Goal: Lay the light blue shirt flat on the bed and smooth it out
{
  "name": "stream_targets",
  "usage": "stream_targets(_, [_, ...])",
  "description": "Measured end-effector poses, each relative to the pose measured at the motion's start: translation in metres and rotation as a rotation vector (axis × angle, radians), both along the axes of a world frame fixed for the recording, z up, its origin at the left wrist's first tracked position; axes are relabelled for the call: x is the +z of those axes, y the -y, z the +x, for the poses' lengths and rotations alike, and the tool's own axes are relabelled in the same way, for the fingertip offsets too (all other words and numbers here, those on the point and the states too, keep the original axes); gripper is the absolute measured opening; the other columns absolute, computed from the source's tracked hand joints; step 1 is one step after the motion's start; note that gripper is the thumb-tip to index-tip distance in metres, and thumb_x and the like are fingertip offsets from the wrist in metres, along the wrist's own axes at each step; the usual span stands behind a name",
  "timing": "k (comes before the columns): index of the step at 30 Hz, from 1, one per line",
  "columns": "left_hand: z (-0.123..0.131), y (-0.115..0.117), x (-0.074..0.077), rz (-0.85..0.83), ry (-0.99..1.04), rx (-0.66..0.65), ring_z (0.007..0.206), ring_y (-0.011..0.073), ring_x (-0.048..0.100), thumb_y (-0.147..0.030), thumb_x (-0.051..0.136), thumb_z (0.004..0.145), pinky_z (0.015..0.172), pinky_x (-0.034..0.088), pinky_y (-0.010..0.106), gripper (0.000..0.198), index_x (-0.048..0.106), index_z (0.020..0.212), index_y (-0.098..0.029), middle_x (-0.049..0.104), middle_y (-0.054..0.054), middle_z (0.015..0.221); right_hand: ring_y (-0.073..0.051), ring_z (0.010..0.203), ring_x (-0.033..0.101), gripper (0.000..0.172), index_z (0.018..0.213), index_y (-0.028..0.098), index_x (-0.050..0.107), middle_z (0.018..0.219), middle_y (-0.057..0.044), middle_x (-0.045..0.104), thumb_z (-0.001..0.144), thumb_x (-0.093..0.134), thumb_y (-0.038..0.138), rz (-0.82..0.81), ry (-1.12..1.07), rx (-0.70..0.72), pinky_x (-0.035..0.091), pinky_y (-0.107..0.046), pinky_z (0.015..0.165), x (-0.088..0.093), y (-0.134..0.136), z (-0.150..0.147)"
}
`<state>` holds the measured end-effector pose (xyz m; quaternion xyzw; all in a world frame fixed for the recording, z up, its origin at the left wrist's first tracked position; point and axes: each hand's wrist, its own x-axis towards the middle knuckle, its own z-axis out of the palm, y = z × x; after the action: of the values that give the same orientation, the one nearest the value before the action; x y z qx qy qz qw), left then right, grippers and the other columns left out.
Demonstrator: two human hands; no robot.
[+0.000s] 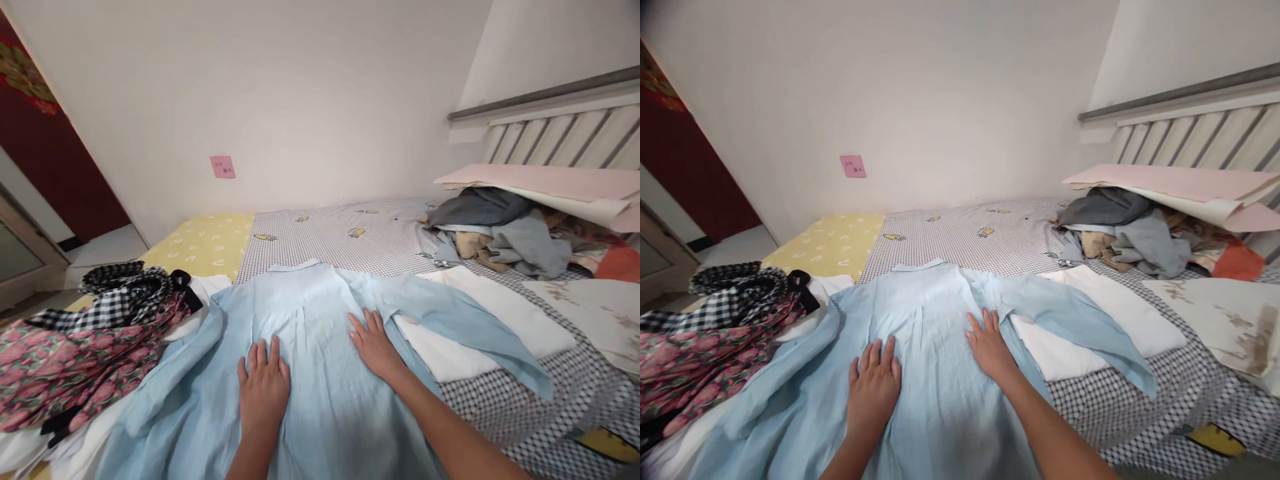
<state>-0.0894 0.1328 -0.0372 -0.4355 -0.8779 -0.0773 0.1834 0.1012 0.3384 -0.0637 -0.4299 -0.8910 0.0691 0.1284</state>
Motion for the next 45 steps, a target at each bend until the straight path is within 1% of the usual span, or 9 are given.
stream_targets(7, [0.001,0.000,-0.002,0.009,-0.054,0.008,0.140,0.0330,0.054,-0.021,0.038,0.101,0.117,0.039,0.057,0.050,0.058,0.146,-0.020,0.060,0.017,0.149,-0.033,0.158,0.019,0.063,0.162,0.021,0.035,0.164,-0.007,0.044,0.102,0.039,0.037,-0.024,-0.228,0.095,0.029,-0.056,0.126,-0.017,0.002,0.012])
stream_targets(15, [0.000,0.001,-0.007,0.008,-0.094,0.014,0.140,0.0323,0.055,-0.021,0.037,0.101,0.116,0.041,0.057,0.049,0.059,0.145,-0.021,0.060,0.016,0.149,-0.028,0.155,0.032,0.058,0.153,0.023,0.050,0.150,-0.005,0.060,0.098,0.038,0.034,-0.230,-0.398,0.064,0.030,-0.052,0.127,-0.016,-0.015,0.017])
stream_targets(18, [-0.001,0.001,-0.006,-0.017,-0.076,0.003,0.141,0.0325,0.054,-0.020,0.035,0.101,0.117,0.040,0.058,0.051,0.057,0.147,-0.020,0.058,0.016,0.151,-0.026,0.152,0.037,0.058,0.152,0.024,0.052,0.141,-0.004,0.067,0.097,0.034,0.028,-0.219,-0.413,0.097,0.032,-0.052,0.125,-0.017,-0.019,0.018])
stream_targets(25, [-0.004,-0.001,0.001,-0.134,0.019,0.010,0.149,0.0323,0.044,-0.023,0.033,0.102,0.120,0.034,0.060,0.054,0.048,0.153,-0.023,0.047,0.014,0.160,-0.033,0.154,0.032,0.055,0.149,0.017,0.055,0.161,-0.012,0.047,0.100,0.042,0.037,-0.016,-0.236,0.105,0.031,-0.057,0.125,-0.022,-0.014,0.008])
stream_targets(28, [-0.023,0.007,0.007,-0.190,0.071,-0.029,0.154,0.0328,0.035,-0.030,0.034,0.103,0.121,0.027,0.066,0.055,0.042,0.157,-0.029,0.040,0.009,0.165,-0.034,0.153,0.034,0.055,0.149,0.016,0.055,0.160,-0.014,0.048,0.102,0.039,0.040,0.058,-0.163,0.121,0.034,-0.059,0.123,-0.023,-0.015,0.008])
stream_targets(31, [-0.061,0.024,0.013,-0.216,0.153,0.074,0.155,0.0350,0.031,-0.036,0.031,0.103,0.120,0.026,0.070,0.056,0.039,0.158,-0.030,0.034,0.006,0.169,-0.034,0.152,0.036,0.056,0.151,0.018,0.054,0.159,-0.013,0.049,0.104,0.036,0.042,0.087,-0.155,0.125,0.036,-0.059,0.121,-0.027,-0.018,0.010])
stream_targets(34, [-0.107,0.043,0.014,-0.176,0.262,0.203,0.154,0.0337,0.034,-0.039,0.028,0.103,0.124,0.029,0.062,0.058,0.038,0.159,-0.027,0.035,0.007,0.169,-0.034,0.151,0.037,0.056,0.151,0.020,0.054,0.159,-0.011,0.049,0.104,0.035,0.044,0.115,-0.159,0.121,0.037,-0.060,0.121,-0.032,-0.019,0.011])
stream_targets(37, [-0.141,0.053,0.006,-0.109,0.224,0.167,0.154,0.0313,0.034,-0.038,0.033,0.101,0.130,0.019,0.050,0.061,0.044,0.157,-0.016,0.047,0.013,0.161,-0.035,0.151,0.036,0.057,0.151,0.019,0.055,0.159,-0.012,0.049,0.104,0.035,0.045,0.134,-0.146,0.101,0.037,-0.058,0.121,-0.035,-0.018,0.011])
stream_targets(45, [-0.151,0.047,-0.019,-0.100,0.218,0.228,0.155,0.0333,0.031,-0.037,0.030,0.101,0.131,0.014,0.050,0.063,0.051,0.148,-0.002,0.049,0.024,0.157,-0.035,0.151,0.035,0.059,0.151,0.018,0.054,0.158,-0.014,0.050,0.104,0.031,0.046,0.170,-0.129,0.076,0.036,-0.057,0.121,-0.038,-0.016,0.007])
